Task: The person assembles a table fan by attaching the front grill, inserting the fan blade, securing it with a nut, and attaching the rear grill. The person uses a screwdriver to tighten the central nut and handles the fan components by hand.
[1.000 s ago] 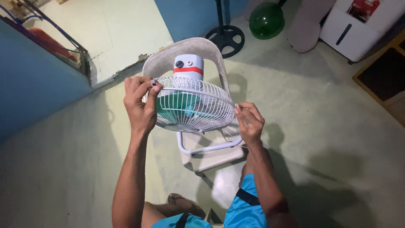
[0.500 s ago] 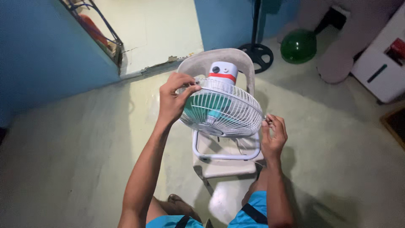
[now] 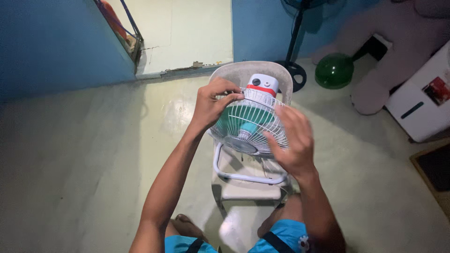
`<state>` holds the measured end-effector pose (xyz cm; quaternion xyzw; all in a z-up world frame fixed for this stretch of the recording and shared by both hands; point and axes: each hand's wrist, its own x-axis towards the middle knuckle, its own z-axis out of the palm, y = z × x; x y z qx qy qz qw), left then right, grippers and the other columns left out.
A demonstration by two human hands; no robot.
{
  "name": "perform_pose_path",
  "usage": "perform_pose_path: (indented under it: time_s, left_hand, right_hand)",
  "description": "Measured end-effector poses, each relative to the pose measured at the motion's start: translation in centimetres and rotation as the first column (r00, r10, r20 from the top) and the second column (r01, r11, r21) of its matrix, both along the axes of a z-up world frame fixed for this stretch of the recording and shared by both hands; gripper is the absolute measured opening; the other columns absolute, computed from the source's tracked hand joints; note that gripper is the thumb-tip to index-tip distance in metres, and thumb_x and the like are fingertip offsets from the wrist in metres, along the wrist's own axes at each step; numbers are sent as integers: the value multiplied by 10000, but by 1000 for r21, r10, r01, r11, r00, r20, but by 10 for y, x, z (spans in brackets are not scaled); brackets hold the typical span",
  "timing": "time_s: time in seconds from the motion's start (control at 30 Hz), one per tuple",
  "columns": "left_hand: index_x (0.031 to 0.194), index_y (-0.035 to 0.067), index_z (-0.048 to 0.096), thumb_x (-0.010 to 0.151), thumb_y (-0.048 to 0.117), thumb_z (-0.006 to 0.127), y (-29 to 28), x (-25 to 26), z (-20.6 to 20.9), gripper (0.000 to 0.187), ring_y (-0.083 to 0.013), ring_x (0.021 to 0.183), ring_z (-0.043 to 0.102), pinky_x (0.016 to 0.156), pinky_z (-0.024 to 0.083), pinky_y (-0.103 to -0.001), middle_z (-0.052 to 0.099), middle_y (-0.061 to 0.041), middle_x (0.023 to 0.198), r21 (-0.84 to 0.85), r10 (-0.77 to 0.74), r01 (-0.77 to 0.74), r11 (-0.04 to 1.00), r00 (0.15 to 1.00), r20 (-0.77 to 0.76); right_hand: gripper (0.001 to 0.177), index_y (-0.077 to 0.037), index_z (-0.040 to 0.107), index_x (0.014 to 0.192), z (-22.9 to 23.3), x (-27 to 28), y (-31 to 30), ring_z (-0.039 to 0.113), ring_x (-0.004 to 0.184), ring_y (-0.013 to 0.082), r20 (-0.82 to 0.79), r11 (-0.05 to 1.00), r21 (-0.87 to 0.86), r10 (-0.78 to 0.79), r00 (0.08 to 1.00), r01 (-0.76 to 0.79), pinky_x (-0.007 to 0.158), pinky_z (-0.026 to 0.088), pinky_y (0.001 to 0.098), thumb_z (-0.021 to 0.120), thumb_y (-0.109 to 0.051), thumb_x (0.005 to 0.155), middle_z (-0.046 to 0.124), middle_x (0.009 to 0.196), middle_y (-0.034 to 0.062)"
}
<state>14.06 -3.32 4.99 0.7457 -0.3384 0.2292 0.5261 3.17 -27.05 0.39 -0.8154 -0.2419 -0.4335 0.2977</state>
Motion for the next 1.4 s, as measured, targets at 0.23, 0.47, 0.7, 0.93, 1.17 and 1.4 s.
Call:
perform_pose_path:
  time_s: [0.23, 0.47, 0.7, 0.93, 1.17, 1.4]
  left_hand:
    - [973, 22, 773, 833, 73, 844, 6, 0, -4, 164, -187, 893, 714, 795, 561, -302, 752, -76, 958, -23, 65, -63, 998, 993, 98]
    - [1050, 21, 750, 932, 108, 739, 36, 18, -44, 147, -215, 1076, 704, 969, 547, -326, 741, -97, 1099, -236, 122, -106, 966, 991, 55]
    - [1286, 35, 677, 1092, 368, 469, 100, 70, -198, 438, -206, 1257, 610, 1111, 414, -342, 697, -95, 1295, -421, 162, -326, 846, 911, -380]
    - [1390, 12, 714, 1185, 328, 456, 64, 99, -349, 457, -205, 963, 519, 868, 441, -357, 657, -142, 1114, -571, -221, -256, 780, 741, -635]
    - [1302, 99, 642, 1065, 330, 440, 45, 70, -333, 388, -153, 1019, 663, 867, 536, -334, 703, -41, 1184, -808, -490, -305, 504, 669, -559]
    - [1277, 27, 657, 1060, 315, 478, 49, 53, -301, 402, -140, 1027, 677, 882, 541, -299, 717, -59, 1177, -784, -426, -302, 542, 706, -566]
  right_hand:
    - [611, 6, 587, 1418, 55, 30, 39, 600, 1226, 321, -5, 952, -307, 13, 1000, -14, 988, 467, 457, 796, -247, 903, 634, 1344, 154]
    - [559, -53, 615, 1386, 47, 43, 44, 592, 1160, 305, -6, 918, -394, -44, 999, 39, 939, 447, 445, 771, -280, 900, 650, 1291, 134]
    - [543, -78, 610, 1420, 42, 46, 46, 576, 1198, 311, -28, 943, -332, 4, 1000, -13, 979, 427, 448, 759, -245, 925, 654, 1327, 113]
    - [569, -72, 573, 1441, 41, 50, 53, 573, 1206, 316, -30, 928, -372, -20, 999, 7, 1009, 412, 464, 776, -217, 929, 646, 1328, 130]
    - [532, -65, 605, 1389, 44, 48, 54, 571, 1218, 325, -56, 936, -351, -4, 998, -16, 1007, 417, 461, 775, -210, 906, 635, 1332, 124]
    - [535, -99, 664, 1371, 52, 50, 52, 568, 1139, 294, -82, 924, -381, -15, 996, -18, 947, 426, 441, 743, -246, 863, 621, 1275, 103]
